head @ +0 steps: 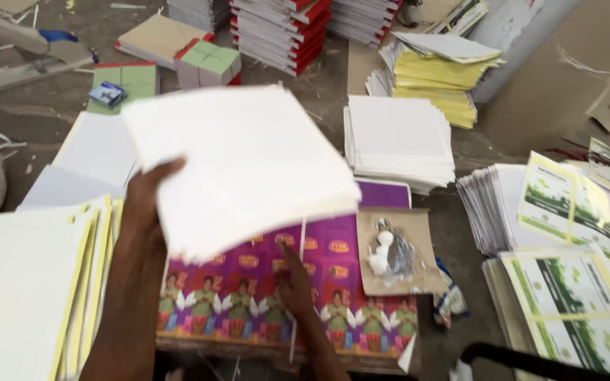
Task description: The person sits on the floor and assembles booklets by placing a stack of white pages into a printed cover, folding the cover over the pages, and applying glue to the spine to secure the binding. The person repeats this process for multiple booklets.
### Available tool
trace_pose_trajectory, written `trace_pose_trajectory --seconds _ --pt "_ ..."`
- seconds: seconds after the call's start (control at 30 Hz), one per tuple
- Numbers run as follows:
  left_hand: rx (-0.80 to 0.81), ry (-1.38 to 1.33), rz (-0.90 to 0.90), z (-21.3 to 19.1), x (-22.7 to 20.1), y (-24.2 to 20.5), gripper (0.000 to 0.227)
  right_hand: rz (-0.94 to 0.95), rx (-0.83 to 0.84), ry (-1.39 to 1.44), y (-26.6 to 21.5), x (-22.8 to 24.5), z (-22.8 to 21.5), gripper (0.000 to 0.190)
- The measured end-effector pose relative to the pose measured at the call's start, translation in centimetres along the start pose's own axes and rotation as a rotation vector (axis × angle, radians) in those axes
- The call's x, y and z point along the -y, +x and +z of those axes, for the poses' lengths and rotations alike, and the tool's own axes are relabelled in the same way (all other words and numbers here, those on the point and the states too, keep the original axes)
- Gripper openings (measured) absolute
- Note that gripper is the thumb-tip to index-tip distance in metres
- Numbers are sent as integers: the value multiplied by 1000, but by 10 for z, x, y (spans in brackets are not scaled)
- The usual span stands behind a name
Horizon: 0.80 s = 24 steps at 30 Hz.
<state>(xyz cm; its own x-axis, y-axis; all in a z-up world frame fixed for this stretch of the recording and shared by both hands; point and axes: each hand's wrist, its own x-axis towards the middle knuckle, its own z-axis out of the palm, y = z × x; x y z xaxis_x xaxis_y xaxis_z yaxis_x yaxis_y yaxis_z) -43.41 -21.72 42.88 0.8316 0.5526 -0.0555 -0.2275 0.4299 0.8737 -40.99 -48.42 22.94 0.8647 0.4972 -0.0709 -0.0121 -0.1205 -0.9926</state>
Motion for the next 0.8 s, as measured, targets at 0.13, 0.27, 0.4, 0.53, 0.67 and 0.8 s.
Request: trace_pose_trajectory --seconds 0.13,0.27,0.4,0.53,0.67,0.8 --pt "-166 182 -356 -59 3 -137 67 107 87 499 -65 3 -24 76" --pt "-303 460 -588 -100 26 -236 67 168 176 704 -128 13 -44 83" --pt "-262 468 -661 -147 59 -292 66 197 212 700 -185 20 -55 90" --pt "-153 516 -633 -183 96 -310 63 211 205 645 -224 16 -53 99" --pt "-39 545 -543 -200 117 -309 61 235 106 535 -239 4 -38 107" --pt "-13 591 -568 -202 127 -308 58 258 0 230 -255 -14 -34 103"
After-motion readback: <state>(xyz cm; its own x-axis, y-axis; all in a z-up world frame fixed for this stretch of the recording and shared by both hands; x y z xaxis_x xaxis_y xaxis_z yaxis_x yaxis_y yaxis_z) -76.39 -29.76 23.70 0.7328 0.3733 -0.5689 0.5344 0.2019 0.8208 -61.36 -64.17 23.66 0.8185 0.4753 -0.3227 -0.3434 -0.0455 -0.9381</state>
